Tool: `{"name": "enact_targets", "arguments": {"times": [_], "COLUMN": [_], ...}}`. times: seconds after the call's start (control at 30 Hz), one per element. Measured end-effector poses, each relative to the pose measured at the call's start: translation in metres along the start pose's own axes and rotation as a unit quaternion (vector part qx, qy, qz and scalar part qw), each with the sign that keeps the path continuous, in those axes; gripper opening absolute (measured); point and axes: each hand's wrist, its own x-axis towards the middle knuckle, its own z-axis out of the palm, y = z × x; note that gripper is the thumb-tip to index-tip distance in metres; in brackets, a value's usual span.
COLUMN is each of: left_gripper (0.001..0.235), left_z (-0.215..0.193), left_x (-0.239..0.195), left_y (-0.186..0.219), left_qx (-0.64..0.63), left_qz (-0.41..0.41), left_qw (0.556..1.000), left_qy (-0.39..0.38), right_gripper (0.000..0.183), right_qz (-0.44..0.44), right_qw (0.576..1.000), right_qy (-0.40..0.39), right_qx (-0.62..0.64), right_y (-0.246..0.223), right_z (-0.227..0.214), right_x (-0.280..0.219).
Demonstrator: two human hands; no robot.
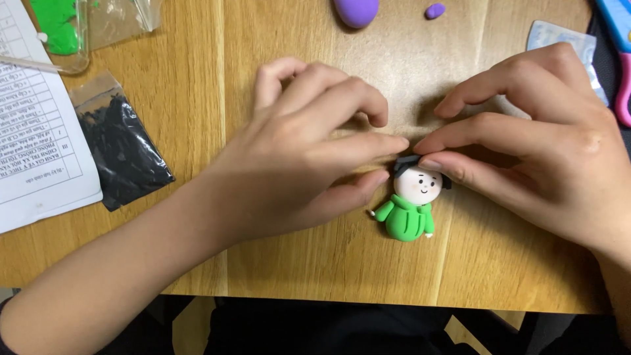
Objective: Attaching hair and details to a small clay figure using hands and small tools
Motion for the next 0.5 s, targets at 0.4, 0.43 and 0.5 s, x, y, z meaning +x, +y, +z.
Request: {"name": "enact_targets", "arguments": {"times": [0.4,0.43,0.5], "left_gripper": [0.019,0.019,0.019], "left_z": [-0.0004,0.0000,0.0007], "left_x": [-0.0004,-0.0003,0.0001], "left_y": [-0.0012,-0.0013,-0.0011], "left_qx": [0.032,0.034,0.030], "left_qz": [0.003,0.001,0.001], "left_qw": [0.998,0.998,0.998], "left_qy": [0.049,0.050,0.049], "right_gripper": [0.016,0.017,0.018], "right_qz": [0.020,0.020,0.028], "right_qw": [1.000,1.000,0.999], "right_qy": [-0.007,-0.007,-0.009], "right_qx": [0.013,0.018,0.023], "right_y": [-0.0020,-0.0021,-0.0025], "right_z": [0.0037,0.0038,0.0033], "right_x": [0.0012,0.0017,0.0017]}}
